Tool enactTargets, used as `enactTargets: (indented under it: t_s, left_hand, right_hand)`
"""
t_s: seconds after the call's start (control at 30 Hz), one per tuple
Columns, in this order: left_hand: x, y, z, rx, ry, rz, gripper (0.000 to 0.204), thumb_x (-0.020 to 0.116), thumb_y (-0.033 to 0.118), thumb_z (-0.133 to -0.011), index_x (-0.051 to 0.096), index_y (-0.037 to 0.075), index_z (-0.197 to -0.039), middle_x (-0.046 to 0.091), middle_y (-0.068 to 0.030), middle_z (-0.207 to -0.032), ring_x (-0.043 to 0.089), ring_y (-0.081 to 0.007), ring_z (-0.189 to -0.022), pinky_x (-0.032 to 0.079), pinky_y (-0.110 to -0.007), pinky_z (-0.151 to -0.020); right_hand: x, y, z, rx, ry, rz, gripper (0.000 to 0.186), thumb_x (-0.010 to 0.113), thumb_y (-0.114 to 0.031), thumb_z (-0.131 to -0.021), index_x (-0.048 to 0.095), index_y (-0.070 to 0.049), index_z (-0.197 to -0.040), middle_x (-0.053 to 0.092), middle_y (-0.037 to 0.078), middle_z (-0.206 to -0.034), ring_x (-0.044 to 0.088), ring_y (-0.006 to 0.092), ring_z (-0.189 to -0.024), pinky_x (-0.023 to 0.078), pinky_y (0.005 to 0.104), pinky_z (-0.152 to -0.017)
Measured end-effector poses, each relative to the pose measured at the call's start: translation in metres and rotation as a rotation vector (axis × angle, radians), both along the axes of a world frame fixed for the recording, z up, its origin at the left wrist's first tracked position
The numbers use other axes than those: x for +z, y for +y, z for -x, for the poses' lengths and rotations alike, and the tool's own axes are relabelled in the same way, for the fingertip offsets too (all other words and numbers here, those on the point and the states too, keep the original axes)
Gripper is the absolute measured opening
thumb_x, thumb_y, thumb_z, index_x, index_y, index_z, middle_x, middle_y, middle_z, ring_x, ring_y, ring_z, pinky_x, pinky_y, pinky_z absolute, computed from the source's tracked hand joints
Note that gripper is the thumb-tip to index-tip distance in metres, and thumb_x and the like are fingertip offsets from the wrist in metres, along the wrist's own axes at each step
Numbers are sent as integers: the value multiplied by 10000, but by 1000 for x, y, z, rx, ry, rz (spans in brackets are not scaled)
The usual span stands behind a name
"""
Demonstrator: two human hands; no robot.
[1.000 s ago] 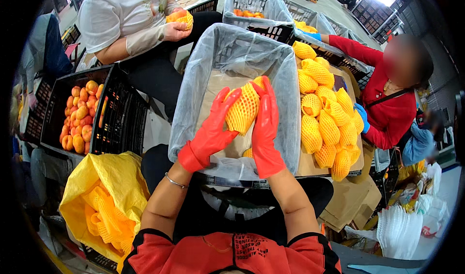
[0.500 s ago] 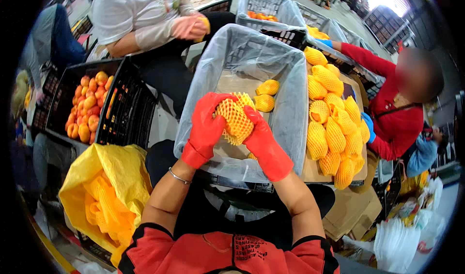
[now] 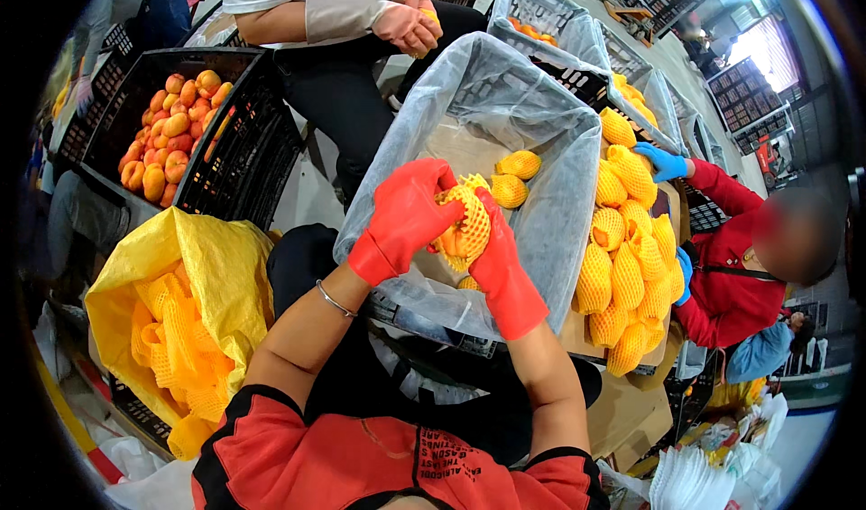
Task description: The person sorts fruit by picking them from a central crate, placing them into yellow foam protective sleeves, and then depositing them into a separate bin.
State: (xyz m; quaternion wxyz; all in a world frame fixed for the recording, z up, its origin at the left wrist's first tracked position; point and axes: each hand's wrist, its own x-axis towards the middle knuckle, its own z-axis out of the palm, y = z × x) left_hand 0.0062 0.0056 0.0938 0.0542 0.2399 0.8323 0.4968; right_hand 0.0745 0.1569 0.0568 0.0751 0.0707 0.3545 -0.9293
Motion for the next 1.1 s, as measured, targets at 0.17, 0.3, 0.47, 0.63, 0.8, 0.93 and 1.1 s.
enactTargets:
  t_s: [0.17,0.3,0.47,0.63,0.8,0.93,1.1]
  left_hand:
    - [-11,15,-5,-259,271,-316,559,605,66,-797,580,127,-1352,560,-180,-1347,509,-356,-1282,411,-383,-1076]
    - [-26,18,0,-333,318,-194,715,493,-88,-789,502,129,-1470,425,-217,-1512,421,-383,-1392,340,-410,-1159]
    - [-17,41,-11,-509,466,-104,779,500,-115,-781,400,84,-1527,336,-192,-1594,320,-335,-1482,263,-401,-1205]
    - [-6,37,-34,-506,342,-199,833,716,43,-813,331,49,-1551,383,-177,-1573,364,-319,-1457,287,-399,-1190]
    - [-12,22,-27,-529,207,-2,781,715,81,-827,382,73,-1534,441,-159,-1535,419,-302,-1413,326,-398,-1171]
    - [-20,37,-20,-558,269,64,771,712,37,-803,423,96,-1515,541,-184,-1426,496,-322,-1337,388,-409,-1121]
    - [-28,37,-14,-523,135,77,784,711,13,-795,426,129,-1516,607,-196,-1327,588,-324,-1219,451,-415,-1056]
  right_hand:
    - [-27,20,15,-158,52,279,525,478,-452,-1034,516,-73,-1395,611,125,-1352,595,287,-1233,482,455,-1056]
    - [4,7,21,-315,-73,325,455,579,-430,-996,573,-111,-1322,653,72,-1272,636,254,-1149,515,420,-1004]
    - [-25,31,9,-302,162,309,468,699,-294,-933,556,-118,-1342,643,51,-1248,631,205,-1140,538,386,-945]
    - [23,48,-41,-812,391,-345,573,738,-143,-882,490,-89,-1395,561,64,-1353,572,196,-1213,502,351,-982]
    - [85,134,-155,-1489,396,-1182,767,801,-87,-815,384,-45,-1457,482,125,-1439,484,246,-1315,423,371,-1082]
    - [73,284,-246,-1738,-130,-1636,730,823,-164,-778,477,-46,-1410,519,193,-1410,527,335,-1277,443,438,-1051]
    - [30,391,-278,-1223,-856,-1826,659,726,-408,-879,533,-18,-1374,584,217,-1323,533,352,-1273,408,425,-1077]
